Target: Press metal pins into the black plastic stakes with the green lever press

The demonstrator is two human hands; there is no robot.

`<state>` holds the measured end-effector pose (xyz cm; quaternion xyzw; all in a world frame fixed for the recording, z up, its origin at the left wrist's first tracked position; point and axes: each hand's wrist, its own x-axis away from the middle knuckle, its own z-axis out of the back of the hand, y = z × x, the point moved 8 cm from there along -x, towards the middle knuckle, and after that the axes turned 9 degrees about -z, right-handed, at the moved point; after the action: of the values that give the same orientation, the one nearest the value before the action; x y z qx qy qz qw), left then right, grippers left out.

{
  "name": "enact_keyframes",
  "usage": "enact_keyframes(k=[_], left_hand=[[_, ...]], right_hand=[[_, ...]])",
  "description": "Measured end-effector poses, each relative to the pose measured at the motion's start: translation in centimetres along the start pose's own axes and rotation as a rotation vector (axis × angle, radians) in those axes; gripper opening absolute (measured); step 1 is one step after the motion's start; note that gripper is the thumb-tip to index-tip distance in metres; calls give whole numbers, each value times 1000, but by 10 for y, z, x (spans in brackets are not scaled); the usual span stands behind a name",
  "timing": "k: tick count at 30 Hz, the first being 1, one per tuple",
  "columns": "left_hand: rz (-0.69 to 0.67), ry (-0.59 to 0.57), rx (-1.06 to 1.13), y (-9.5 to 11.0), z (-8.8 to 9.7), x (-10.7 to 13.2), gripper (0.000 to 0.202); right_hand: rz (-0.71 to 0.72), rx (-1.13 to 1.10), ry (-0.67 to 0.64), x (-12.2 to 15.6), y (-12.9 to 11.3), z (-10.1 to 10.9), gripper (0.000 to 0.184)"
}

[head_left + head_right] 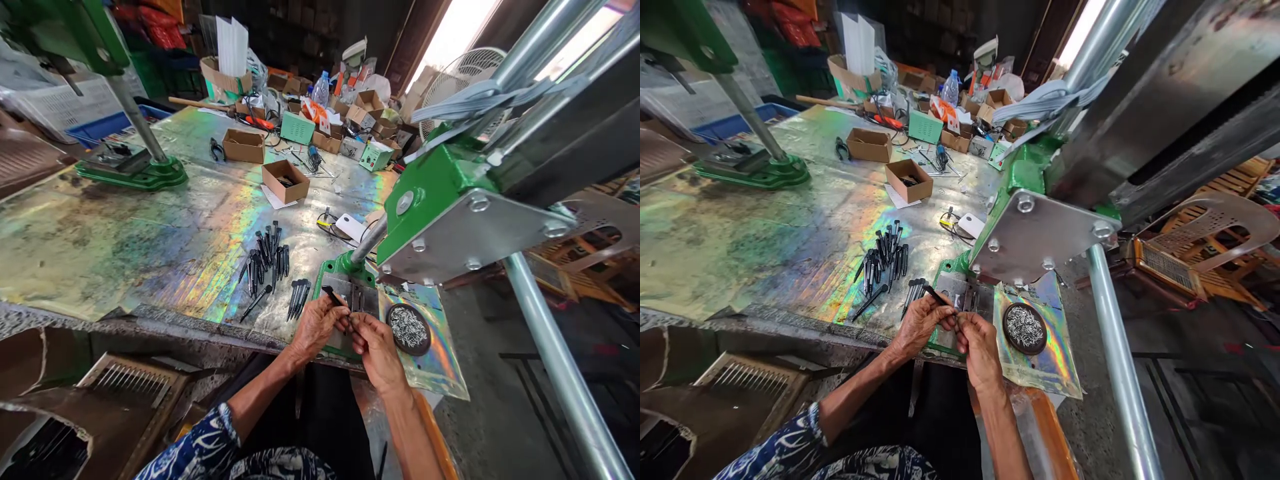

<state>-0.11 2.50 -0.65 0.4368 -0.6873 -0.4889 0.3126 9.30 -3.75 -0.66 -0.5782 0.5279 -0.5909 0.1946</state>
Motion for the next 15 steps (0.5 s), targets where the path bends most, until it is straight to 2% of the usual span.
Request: enact_keyframes(k=[4, 7, 10, 15], left_hand=[[-45, 2, -162, -3, -4, -19, 9], [-66, -19, -272, -4, -6, -31, 8], [-84, -44, -349, -8, -7, -40, 8], [-77, -63, -392, -15, -8, -45, 8]], right_hand=[[10, -121, 46, -8, -2, 9, 27], [16, -178, 85, -2, -5, 22, 28], [52, -217, 139, 15, -18, 43, 29], [181, -256, 255, 61, -57, 84, 27]])
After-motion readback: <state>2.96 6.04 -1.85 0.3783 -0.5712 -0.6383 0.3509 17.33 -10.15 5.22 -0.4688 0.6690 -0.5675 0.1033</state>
